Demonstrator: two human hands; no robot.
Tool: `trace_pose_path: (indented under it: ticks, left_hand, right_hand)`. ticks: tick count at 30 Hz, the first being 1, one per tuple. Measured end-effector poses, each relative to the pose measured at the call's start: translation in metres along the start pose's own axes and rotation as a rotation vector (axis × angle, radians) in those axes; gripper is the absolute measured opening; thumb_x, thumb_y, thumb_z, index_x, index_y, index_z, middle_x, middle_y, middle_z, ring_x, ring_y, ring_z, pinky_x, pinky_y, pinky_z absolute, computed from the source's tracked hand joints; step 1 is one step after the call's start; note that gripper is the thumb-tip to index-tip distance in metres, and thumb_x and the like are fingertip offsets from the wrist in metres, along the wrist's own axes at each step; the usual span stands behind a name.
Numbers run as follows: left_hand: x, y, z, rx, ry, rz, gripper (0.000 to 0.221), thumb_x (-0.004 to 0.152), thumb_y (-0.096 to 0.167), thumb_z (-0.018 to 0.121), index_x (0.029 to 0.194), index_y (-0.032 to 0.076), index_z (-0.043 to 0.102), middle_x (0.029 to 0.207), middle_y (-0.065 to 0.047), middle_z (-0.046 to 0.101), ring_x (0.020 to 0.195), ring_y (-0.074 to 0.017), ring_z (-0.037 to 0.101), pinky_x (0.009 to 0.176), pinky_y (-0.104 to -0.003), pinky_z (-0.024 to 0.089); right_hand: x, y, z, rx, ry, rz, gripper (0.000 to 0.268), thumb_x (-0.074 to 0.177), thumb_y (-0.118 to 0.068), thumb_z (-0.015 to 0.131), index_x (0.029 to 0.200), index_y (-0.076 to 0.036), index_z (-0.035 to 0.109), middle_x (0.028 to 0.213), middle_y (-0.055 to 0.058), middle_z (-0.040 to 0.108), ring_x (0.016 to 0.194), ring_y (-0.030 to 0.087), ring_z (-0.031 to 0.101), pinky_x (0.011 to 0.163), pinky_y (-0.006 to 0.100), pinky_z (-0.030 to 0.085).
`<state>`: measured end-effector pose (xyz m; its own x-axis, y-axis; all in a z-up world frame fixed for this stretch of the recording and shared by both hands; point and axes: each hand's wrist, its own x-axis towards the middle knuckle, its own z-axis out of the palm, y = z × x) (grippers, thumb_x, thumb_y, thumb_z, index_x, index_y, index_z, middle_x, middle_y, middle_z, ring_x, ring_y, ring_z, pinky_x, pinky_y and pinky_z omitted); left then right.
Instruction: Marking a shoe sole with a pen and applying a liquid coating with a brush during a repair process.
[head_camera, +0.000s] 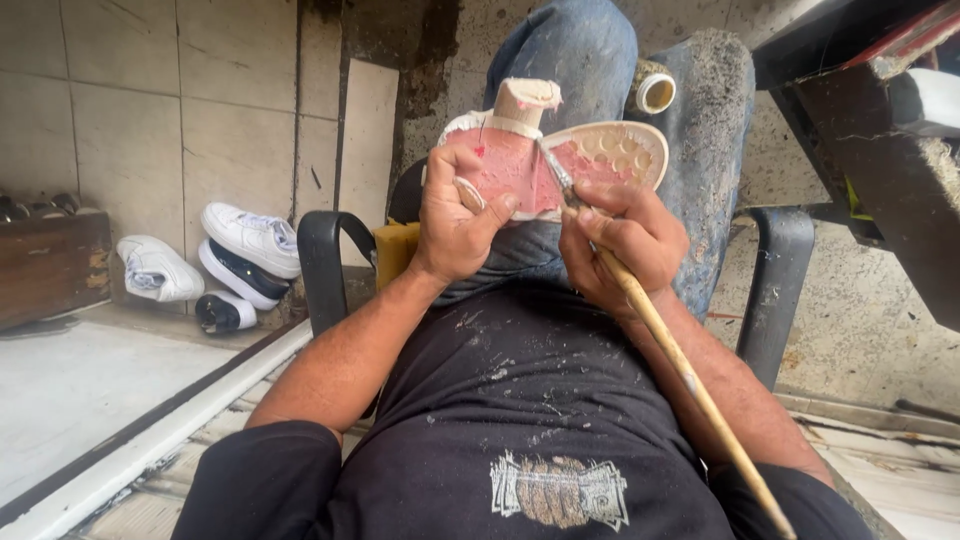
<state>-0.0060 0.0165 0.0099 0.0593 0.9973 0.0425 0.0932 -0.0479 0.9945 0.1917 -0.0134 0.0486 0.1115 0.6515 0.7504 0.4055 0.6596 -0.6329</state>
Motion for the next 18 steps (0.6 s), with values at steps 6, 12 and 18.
trace_pose_path:
  ticks: [6, 12, 18]
  left_hand:
    - [0.003, -0.002, 0.000, 0.087, 0.014, 0.044, 0.044, 0.082, 0.022, 0.083, 0.111, 0.012, 0.050, 0.083, -0.006, 0.044, 0.077, -0.0174, 0.057, 0.070, -0.034, 0.048]
    - [-0.004, -0.006, 0.001, 0.094, 0.021, 0.027, 0.044, 0.082, 0.023, 0.083, 0.111, 0.012, 0.051, 0.085, -0.010, 0.047, 0.076, -0.0230, 0.063, 0.067, -0.035, 0.050]
    - [-0.003, -0.004, 0.000, 0.035, -0.003, 0.017, 0.042, 0.084, 0.016, 0.082, 0.110, 0.010, 0.050, 0.081, -0.008, 0.052, 0.074, -0.0188, 0.068, 0.062, -0.028, 0.055]
  right_hand:
    - [0.004, -0.002, 0.002, -0.008, 0.006, -0.025, 0.012, 0.082, 0.013, 0.081, 0.080, 0.004, 0.072, 0.086, 0.025, 0.072, 0.051, 0.031, 0.060, 0.043, 0.036, 0.046]
    - [-0.001, 0.002, -0.001, -0.039, -0.045, 0.009, 0.013, 0.081, 0.012, 0.081, 0.081, 0.003, 0.072, 0.085, 0.023, 0.072, 0.052, 0.033, 0.062, 0.043, 0.039, 0.047]
    - [0.005, 0.000, 0.001, -0.033, -0.040, 0.073, 0.016, 0.082, 0.015, 0.081, 0.081, 0.003, 0.070, 0.087, 0.022, 0.074, 0.060, 0.035, 0.068, 0.050, 0.038, 0.053]
